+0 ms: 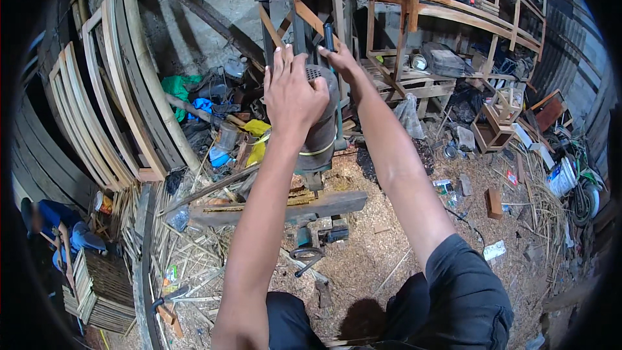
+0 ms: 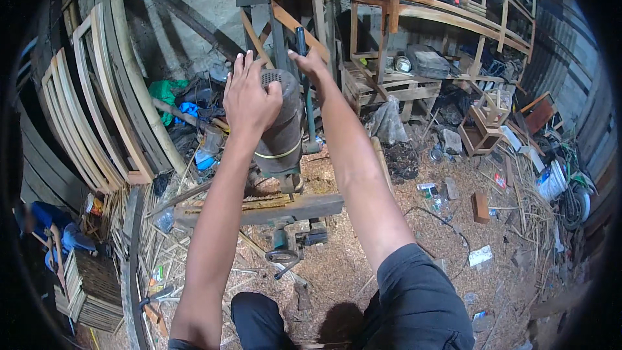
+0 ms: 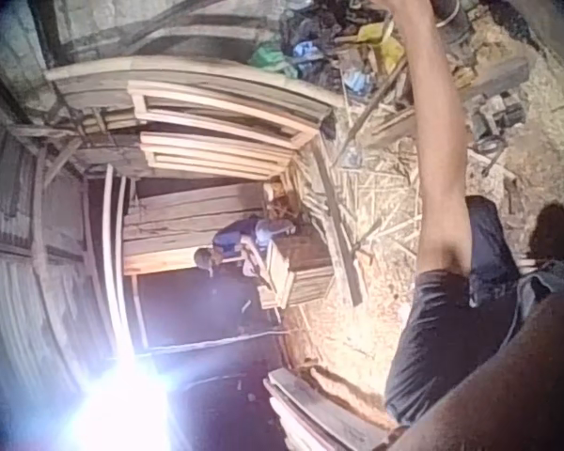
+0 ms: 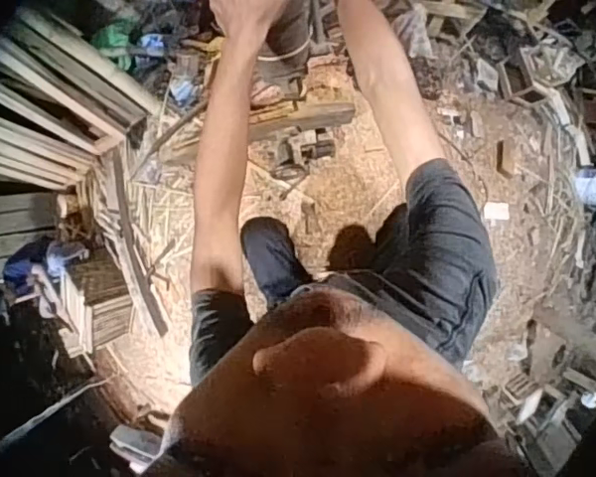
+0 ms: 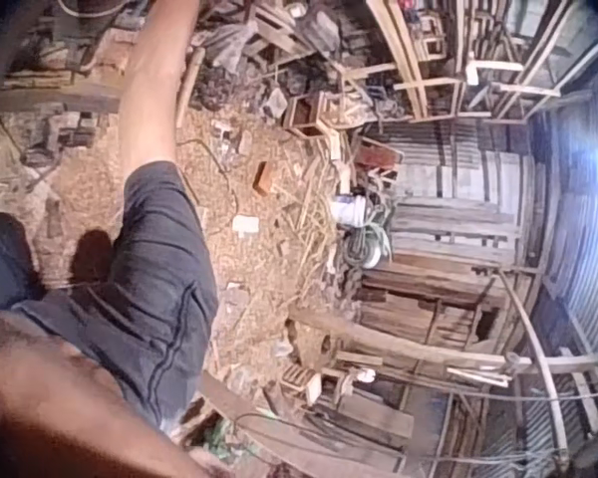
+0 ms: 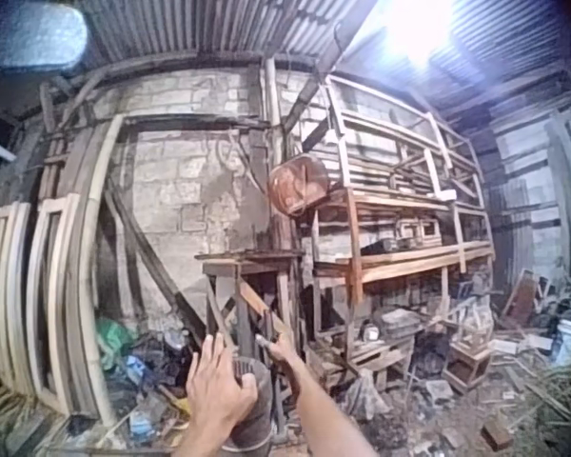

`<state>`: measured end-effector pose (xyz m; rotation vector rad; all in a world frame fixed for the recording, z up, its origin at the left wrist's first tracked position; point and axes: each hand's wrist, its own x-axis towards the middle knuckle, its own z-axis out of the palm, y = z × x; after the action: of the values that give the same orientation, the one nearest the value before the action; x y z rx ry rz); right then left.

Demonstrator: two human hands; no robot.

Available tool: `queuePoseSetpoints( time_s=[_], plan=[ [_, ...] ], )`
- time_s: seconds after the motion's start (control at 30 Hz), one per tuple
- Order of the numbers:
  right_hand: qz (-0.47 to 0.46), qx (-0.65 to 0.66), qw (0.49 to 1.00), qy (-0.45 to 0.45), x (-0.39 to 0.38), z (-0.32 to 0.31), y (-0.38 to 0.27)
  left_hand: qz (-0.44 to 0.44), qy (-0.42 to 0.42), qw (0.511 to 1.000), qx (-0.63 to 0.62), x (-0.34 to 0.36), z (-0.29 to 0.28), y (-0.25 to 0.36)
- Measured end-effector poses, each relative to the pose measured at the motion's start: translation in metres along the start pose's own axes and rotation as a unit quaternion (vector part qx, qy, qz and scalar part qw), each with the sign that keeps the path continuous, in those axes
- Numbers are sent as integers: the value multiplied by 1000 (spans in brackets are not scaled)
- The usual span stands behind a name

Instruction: Operating a vertical woodworking power tool to process a wooden piece.

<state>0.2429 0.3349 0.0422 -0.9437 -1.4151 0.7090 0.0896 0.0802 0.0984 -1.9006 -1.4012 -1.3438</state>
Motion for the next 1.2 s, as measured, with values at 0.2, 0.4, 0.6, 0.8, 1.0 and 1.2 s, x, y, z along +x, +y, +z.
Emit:
queuePoseSetpoints(
  time_s=[0.2,0.4,0.6,0.8,1.0,1.2],
  plan=[
    [-15,38,997,61,7,0,-75,-13,-12,1000,10,1,-1,1],
    [40,42,996,64,-11,3,-124,-10,1,1000,17,-5,1,-5],
    [45,40,994,91,-54,-1,-142,-4,-81,997,14,-9,-6,-4],
    [63,40,992,107,-92,-11,-160,-6,-31,999,1,-27,-16,1],
    [41,156,985,68,-117,-20,-161,-29,-57,997,-42,-59,-19,-1],
    [81,60,984,149,-144,-17,-169,24,-68,997,-42,-97,-23,-8]
  ],
)
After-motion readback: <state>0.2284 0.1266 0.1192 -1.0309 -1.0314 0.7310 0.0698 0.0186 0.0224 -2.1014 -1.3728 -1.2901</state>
